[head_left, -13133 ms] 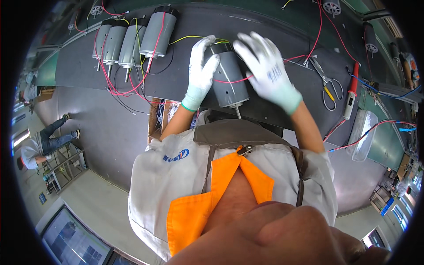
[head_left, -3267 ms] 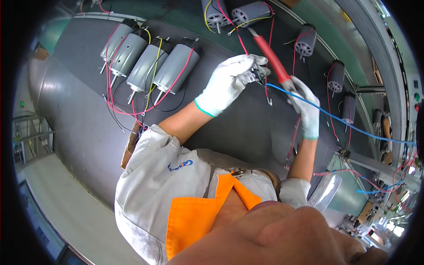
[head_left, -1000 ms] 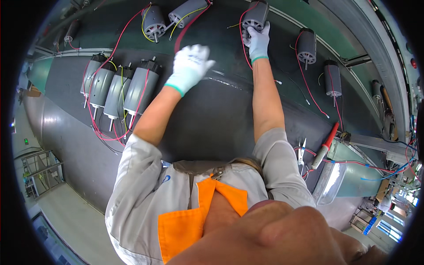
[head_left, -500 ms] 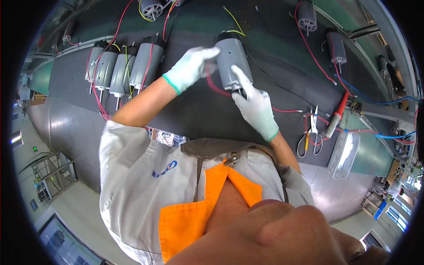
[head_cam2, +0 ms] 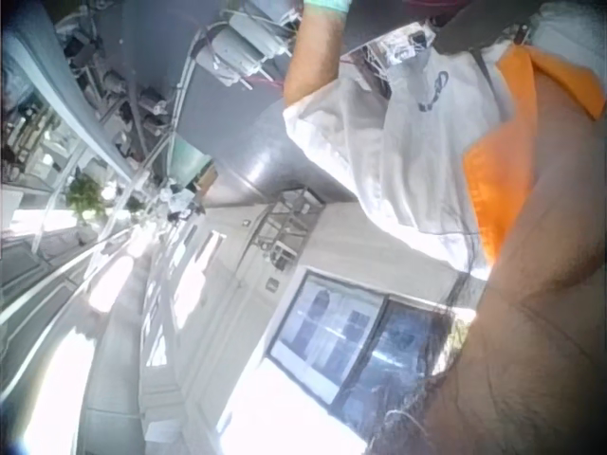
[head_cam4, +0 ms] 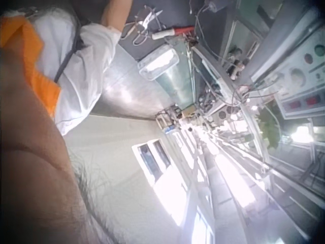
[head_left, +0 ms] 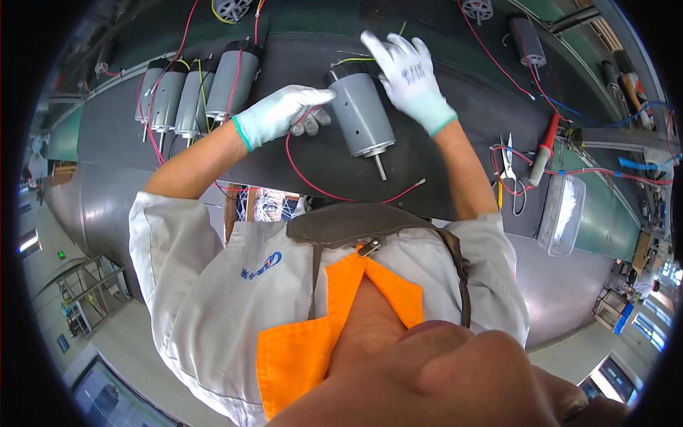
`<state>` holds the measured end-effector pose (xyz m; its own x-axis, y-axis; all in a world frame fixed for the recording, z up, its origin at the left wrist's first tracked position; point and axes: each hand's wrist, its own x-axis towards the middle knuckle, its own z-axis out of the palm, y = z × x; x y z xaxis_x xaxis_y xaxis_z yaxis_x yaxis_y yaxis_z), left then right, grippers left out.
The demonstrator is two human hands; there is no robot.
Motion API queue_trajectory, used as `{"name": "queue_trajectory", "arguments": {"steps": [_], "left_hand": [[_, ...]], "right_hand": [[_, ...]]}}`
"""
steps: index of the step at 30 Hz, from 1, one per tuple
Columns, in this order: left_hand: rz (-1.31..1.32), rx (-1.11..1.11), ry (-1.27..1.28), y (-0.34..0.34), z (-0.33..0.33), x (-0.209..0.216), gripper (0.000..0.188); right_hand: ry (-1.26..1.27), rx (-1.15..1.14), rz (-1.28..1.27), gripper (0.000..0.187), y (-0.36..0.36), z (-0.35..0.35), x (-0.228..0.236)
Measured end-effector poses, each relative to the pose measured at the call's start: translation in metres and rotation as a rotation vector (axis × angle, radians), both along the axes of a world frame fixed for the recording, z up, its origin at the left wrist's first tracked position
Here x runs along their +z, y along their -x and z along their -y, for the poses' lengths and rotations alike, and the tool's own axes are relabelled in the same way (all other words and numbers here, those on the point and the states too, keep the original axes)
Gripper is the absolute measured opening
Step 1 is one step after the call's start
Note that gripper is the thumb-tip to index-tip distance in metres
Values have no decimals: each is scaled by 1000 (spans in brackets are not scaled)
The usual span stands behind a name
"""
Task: The person strips the insulation from wires on small cylindrical motors using pliers and connects them to a testing device with red and blue probes. They repeat this process for several motors, placing each tested unit aside on the workbench.
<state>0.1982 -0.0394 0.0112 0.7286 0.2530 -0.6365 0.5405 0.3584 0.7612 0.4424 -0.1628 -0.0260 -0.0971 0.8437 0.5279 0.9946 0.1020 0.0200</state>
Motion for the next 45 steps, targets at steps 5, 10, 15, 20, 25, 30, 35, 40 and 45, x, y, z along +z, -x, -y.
{"name": "queue_trajectory", "arguments": {"steps": [5,10,15,20,25,30,35,40,45], "left_hand": [[14,65,175,6,-5,5,65],[-233,-189,60,-47,-14,17,58],[-238,-202,-763,-57,-22,-35,63],[52,-308,-1314,-79,9,-39,54],[97,-381,-1347,-75,28,-37,49],[75,-341,-1280,-50,50,-34,45],[30,-332,-1236,-37,61,-35,43],[106,-588,-1472,-28,46,-48,30],[328,-685,-1568,-32,49,-35,23]], "right_hand": [[391,200,-123,14,71,25,80],[433,574,-395,20,196,24,16],[502,599,-933,40,76,110,53],[-108,-704,-933,20,-93,296,59],[-36,-1491,-460,35,-212,409,8],[326,-1553,-250,35,-250,398,-21],[197,-1492,-351,30,-241,390,-8],[-6,-1221,-557,28,-273,432,-23],[216,-1392,-465,35,-274,449,-21]]}}
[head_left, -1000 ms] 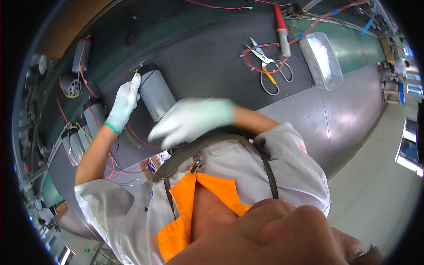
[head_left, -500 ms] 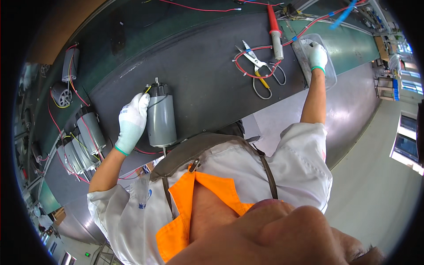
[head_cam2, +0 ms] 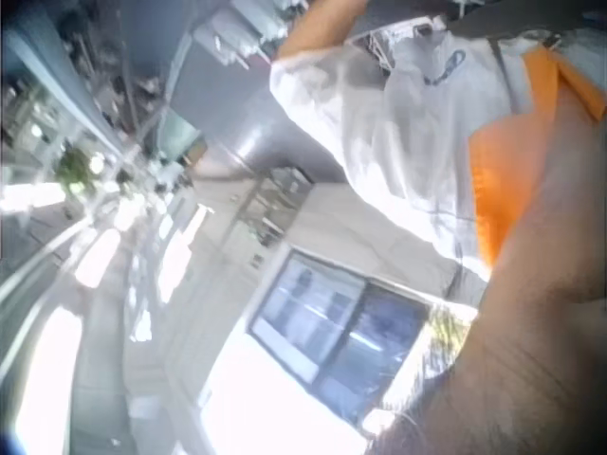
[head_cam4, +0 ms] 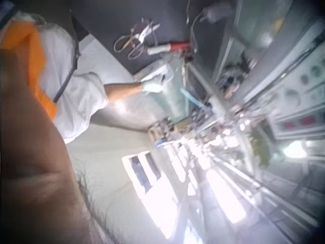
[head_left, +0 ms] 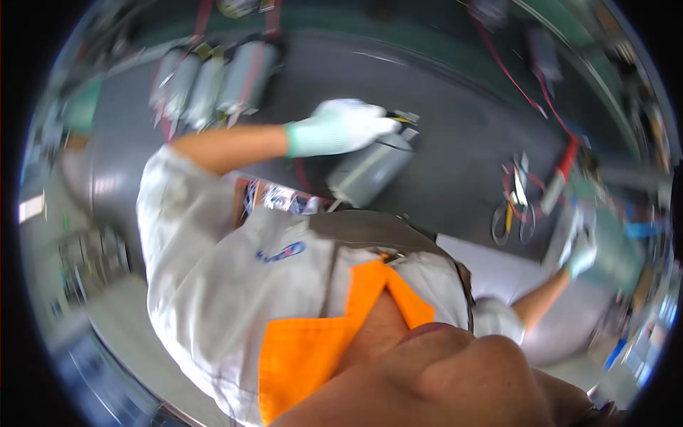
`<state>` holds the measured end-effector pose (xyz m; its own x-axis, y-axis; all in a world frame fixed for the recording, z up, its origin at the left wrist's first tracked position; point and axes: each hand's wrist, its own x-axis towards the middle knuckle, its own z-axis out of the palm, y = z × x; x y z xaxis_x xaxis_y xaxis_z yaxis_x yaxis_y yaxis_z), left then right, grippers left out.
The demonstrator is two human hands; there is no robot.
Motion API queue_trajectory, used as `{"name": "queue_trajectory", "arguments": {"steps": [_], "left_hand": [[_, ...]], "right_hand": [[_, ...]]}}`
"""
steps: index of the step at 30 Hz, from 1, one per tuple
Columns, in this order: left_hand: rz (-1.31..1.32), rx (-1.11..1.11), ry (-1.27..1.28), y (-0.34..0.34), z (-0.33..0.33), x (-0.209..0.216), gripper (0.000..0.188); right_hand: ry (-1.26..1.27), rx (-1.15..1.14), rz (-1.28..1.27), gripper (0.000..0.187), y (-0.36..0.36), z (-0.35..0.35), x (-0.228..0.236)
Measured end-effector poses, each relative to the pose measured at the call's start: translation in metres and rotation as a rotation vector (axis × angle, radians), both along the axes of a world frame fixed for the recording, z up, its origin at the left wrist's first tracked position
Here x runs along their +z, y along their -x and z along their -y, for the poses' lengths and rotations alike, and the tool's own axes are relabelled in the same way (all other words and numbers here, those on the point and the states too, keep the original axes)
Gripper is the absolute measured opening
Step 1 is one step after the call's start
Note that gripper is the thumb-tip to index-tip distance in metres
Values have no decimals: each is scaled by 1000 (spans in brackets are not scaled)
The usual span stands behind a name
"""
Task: The person strips the insulation from wires on small cylindrical motors using pliers and connects them to a testing device with red and blue probes. They repeat this process for several motors, placing each tested unit aside on the workbench.
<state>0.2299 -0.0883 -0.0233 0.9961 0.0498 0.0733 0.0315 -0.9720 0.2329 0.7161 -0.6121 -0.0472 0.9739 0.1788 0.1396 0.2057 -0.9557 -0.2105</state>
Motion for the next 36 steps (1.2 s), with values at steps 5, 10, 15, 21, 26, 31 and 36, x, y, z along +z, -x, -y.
{"name": "queue_trajectory", "arguments": {"steps": [5,10,15,21,26,31,36], "left_hand": [[-628,374,781,-13,-11,63,64],[-792,291,1056,-14,-38,72,54],[-758,383,1294,-7,-43,78,47],[-765,461,1285,2,-49,84,53],[-883,570,1183,0,-39,104,79],[-528,723,1391,8,-20,68,51],[-115,878,1334,-4,10,57,35]], "right_hand": [[15,5,295,30,45,-34,42],[-679,255,408,26,181,-151,131],[-1243,609,-740,36,292,-257,99],[-1455,560,-1361,31,375,-339,42],[-857,1258,60,43,369,-341,21],[-780,1285,60,35,374,-342,16],[-1103,897,-573,24,367,-351,30]]}}
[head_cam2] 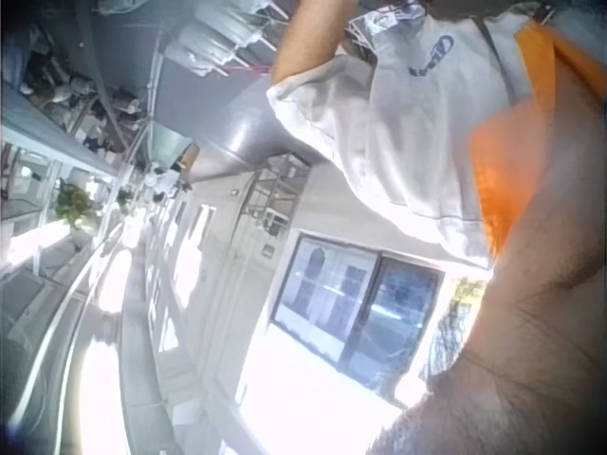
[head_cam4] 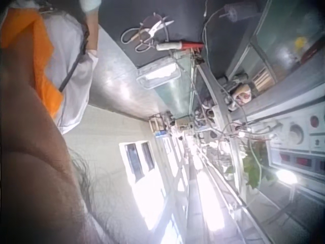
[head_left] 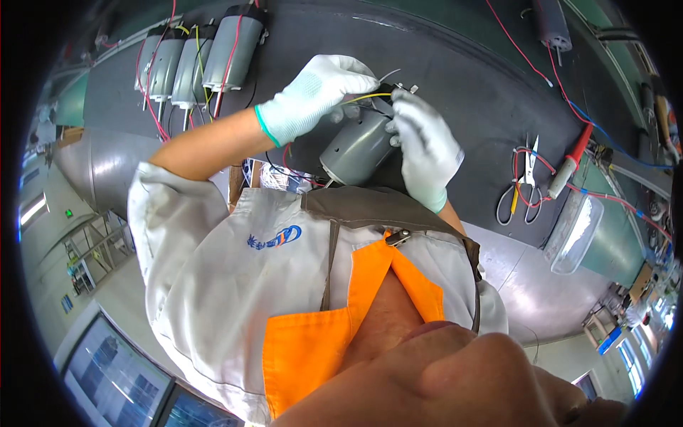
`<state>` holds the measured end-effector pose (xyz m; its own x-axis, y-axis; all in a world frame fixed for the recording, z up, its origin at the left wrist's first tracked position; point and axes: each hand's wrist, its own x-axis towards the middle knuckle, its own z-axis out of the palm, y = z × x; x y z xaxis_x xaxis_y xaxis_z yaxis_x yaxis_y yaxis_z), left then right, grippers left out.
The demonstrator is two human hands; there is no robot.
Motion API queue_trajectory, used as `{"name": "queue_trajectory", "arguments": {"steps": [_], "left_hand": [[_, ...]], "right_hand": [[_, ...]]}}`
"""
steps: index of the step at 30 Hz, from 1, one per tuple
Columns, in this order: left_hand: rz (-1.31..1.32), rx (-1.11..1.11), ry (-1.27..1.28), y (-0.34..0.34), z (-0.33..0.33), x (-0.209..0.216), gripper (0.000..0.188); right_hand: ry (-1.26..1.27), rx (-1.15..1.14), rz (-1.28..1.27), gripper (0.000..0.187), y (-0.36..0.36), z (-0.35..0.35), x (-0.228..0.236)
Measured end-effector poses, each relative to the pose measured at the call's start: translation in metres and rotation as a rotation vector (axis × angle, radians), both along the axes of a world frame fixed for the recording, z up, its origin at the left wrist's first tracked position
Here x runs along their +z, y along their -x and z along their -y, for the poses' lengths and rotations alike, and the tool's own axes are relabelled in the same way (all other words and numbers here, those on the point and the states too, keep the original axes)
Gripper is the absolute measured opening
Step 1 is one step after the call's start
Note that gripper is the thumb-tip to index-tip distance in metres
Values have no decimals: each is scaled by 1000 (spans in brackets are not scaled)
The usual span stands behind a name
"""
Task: The person strips the insulation from wires on small cylindrical motors using pliers and connects them to a testing device with red and blue probes. They repeat this process for several motors, placing each tested unit aside on the workbench.
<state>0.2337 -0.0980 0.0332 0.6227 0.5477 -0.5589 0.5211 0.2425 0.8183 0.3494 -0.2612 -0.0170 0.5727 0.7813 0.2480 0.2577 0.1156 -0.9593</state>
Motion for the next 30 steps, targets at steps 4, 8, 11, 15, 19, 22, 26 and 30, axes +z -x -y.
{"name": "queue_trajectory", "arguments": {"steps": [4,8,11,15,19,22,26,30], "left_hand": [[86,-10,45,-5,2,-14,31],[166,-11,13,-8,8,-20,26],[164,-41,-22,-9,9,-20,24],[144,-98,-106,-11,9,-25,21],[214,-117,-143,-12,12,-35,17],[284,-111,-130,-23,17,-32,19],[315,-158,-272,-36,24,-34,21],[313,-153,-334,-37,36,-30,22]], "right_hand": [[39,-5,-617,28,-20,-14,17],[52,52,-645,43,-31,-16,20],[63,47,-607,51,-29,-17,21],[118,47,-594,55,-32,-19,22],[303,175,-539,55,-53,-19,30],[421,332,-556,56,-78,-23,30],[483,321,-522,39,-83,-19,33],[390,104,-117,24,-65,-4,32]]}}
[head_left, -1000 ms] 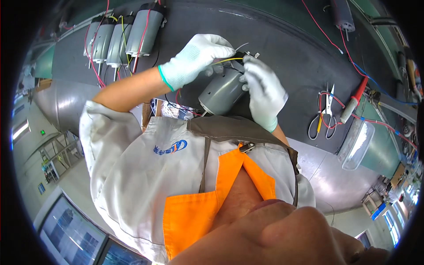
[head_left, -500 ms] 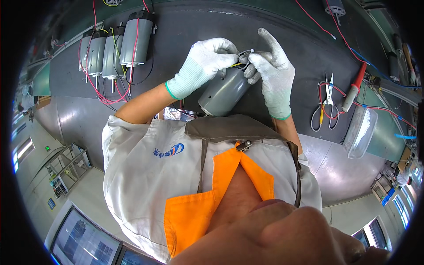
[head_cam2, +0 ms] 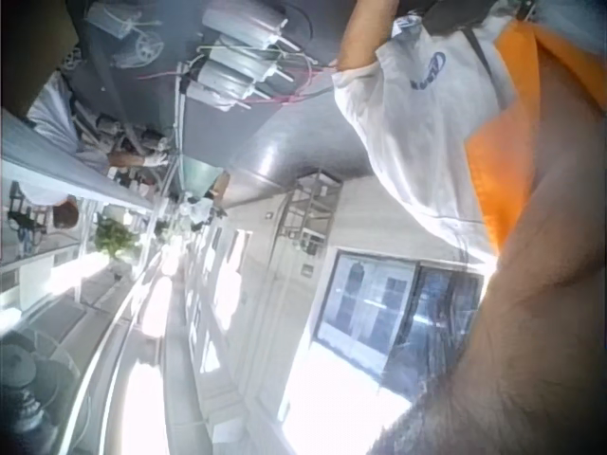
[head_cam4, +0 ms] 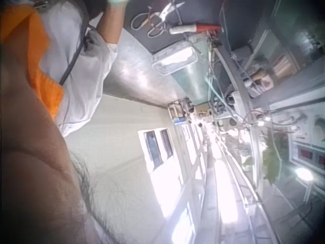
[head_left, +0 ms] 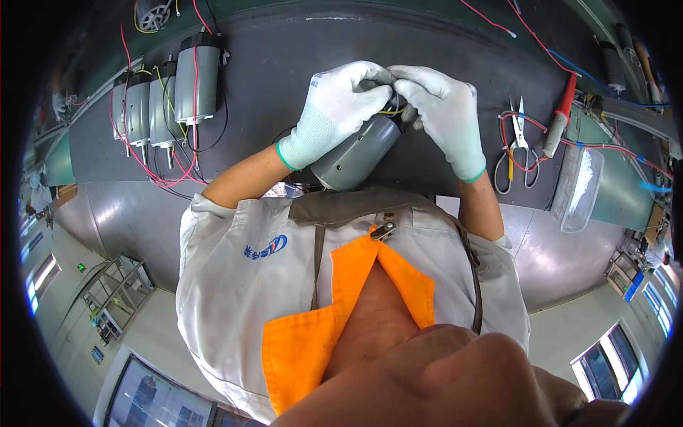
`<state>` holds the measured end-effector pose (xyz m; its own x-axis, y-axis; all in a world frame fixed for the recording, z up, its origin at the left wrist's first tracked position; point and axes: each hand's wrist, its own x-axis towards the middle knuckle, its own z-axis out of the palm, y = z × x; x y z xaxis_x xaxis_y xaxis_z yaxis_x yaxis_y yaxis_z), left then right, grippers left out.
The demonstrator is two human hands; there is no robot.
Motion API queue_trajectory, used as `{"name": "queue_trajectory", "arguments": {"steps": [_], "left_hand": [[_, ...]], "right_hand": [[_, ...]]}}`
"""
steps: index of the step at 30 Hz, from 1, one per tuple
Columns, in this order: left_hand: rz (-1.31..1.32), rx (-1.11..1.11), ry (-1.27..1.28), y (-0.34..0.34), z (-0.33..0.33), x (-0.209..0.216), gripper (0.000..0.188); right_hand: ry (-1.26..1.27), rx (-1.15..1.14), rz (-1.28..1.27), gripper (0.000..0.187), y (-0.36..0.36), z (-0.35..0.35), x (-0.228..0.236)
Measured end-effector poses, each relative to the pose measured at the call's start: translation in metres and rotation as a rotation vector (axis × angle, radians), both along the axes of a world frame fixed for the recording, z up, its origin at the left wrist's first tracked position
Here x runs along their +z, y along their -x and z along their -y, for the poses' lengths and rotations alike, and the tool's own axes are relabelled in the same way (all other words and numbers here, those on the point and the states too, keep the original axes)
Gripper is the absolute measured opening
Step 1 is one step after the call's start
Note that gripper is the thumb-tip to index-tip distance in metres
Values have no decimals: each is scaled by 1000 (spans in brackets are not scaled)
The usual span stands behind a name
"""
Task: The person strips the insulation from wires on small cylindrical motors using pliers and connects them to a testing device with red and blue probes. They repeat this process for several motors, placing each tested unit aside on the workbench.
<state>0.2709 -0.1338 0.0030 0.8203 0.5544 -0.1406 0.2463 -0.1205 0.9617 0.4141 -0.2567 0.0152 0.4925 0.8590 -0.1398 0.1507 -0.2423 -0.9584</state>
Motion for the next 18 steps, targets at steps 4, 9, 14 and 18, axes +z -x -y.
{"name": "queue_trajectory", "arguments": {"steps": [4,9,14,18], "left_hand": [[-35,59,-45,8,9,4,23],[81,168,-193,12,25,-10,22],[81,60,-656,8,24,-13,19],[75,-12,-699,2,25,-12,12]], "right_hand": [[-237,22,688,16,-12,13,-22],[-102,-167,339,15,-23,13,-35],[-153,-124,654,12,-49,-13,-62],[-143,-294,106,19,-40,-10,-70]]}}
